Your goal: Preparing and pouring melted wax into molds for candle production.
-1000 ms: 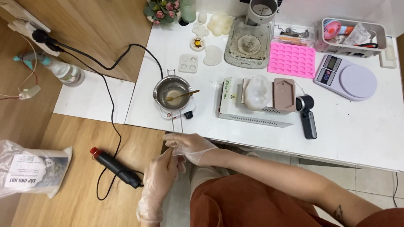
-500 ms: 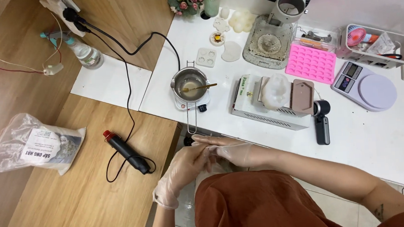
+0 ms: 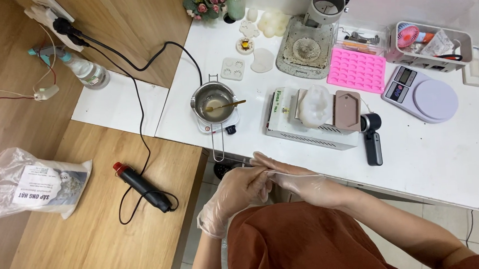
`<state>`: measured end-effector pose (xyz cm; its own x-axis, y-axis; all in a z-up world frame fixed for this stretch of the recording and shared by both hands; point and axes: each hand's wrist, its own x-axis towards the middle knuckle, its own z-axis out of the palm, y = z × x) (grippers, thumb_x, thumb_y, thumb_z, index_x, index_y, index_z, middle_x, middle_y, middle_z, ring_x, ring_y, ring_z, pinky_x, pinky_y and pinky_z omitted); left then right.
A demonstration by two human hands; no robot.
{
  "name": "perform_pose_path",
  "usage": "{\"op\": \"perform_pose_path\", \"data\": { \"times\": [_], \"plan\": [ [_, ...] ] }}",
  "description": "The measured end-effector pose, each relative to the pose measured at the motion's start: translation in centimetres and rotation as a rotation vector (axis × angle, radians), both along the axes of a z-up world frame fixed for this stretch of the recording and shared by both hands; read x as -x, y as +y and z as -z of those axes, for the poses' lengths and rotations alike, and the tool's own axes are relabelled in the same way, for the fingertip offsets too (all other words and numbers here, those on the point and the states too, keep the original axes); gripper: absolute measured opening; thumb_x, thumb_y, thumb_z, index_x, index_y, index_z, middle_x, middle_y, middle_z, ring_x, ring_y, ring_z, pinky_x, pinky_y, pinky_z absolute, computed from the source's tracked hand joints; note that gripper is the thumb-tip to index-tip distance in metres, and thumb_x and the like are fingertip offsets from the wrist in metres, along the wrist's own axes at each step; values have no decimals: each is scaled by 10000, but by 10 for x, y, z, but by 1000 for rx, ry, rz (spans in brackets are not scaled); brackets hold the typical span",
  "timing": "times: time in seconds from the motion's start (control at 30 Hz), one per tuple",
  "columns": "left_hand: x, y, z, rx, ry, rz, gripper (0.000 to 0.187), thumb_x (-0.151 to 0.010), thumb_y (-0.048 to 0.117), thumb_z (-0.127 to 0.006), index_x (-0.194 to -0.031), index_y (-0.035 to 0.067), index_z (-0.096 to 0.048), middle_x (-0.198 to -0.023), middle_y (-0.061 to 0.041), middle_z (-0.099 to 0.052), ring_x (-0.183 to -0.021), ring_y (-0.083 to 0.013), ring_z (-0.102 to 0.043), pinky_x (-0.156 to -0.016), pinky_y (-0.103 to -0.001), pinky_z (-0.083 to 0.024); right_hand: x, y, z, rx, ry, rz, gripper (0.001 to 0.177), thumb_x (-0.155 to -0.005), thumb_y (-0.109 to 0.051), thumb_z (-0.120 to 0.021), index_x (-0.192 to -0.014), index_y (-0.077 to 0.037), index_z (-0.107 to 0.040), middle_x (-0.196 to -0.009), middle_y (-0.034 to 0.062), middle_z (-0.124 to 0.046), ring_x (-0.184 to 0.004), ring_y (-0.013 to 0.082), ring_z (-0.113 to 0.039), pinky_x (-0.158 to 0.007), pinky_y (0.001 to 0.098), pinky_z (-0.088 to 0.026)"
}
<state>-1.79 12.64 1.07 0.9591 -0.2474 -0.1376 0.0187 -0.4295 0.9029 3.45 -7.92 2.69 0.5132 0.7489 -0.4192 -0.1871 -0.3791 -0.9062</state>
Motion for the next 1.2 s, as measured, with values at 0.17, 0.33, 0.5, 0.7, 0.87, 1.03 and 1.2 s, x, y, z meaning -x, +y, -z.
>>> {"op": "perform_pose_path", "data": {
  "times": [0.17,0.33,0.5,0.7,0.87,1.03,1.2],
  "plan": [
    [-6,-10,-14,45,29,29,333,-1013,335,-553,-866,90,-724,-668,-40,-716,-590,-191,-714,-609,-320,-565,2,-16,0,-145,-13,33,617,-1040,-326,-436,-1614,-169,-273,-1691,20,-335,-1542,205,-333,-1230,382,-319],
    [-8,-14,-5,12,30,75,374,-1036,360,-534,-854,90,-719,-659,-22,-707,-592,-173,-711,-603,-311,-559,3,-64,52,-53,50,-79,702,-1024,-539,-347,-1593,-135,-274,-1665,63,-339,-1519,245,-345,-1208,388,-348],
    [-11,-16,4,-32,67,14,368,-1029,373,-531,-908,94,-738,-648,-33,-694,-571,-167,-680,-590,-314,-542,7,-82,47,16,-9,-183,806,-1042,-643,-316,-1563,-28,-330,-1635,171,-292,-1514,301,-285,-1239,401,-291],
    [-15,-16,77,520,276,112,385,-1104,347,-500,-1054,33,-717,-829,-63,-721,-723,-137,-670,-748,-295,-573,0,-62,27,-58,122,93,791,-943,-505,-560,-1563,-57,-355,-1660,168,-369,-1546,294,-318,-1237,427,-256],
    [-23,-17,194,1152,439,-91,337,-1144,243,-489,-1344,10,-628,-1217,-135,-660,-1079,-189,-603,-960,-317,-541,-30,-38,80,-462,360,364,517,-962,-312,-626,-1311,70,-626,-1634,238,-402,-1545,347,-339,-1261,448,-248],
    [-46,-11,269,1674,418,-930,429,-1073,210,-395,-1475,88,-486,-1542,-116,-488,-1422,-210,-467,-1092,-328,-491,-64,26,172,-498,470,581,278,-977,-154,-558,-1169,24,-654,-1647,123,-321,-1505,278,-367,-1272,416,-246],
    [-61,19,253,1877,279,-1165,461,-1090,280,-345,-1492,91,-465,-1577,-90,-475,-1454,-215,-463,-1114,-363,-465,-105,77,303,-566,430,670,176,-992,-5,-488,-1101,118,-553,-1575,78,-436,-1389,206,-504,-1255,381,-343]
  ]
}}
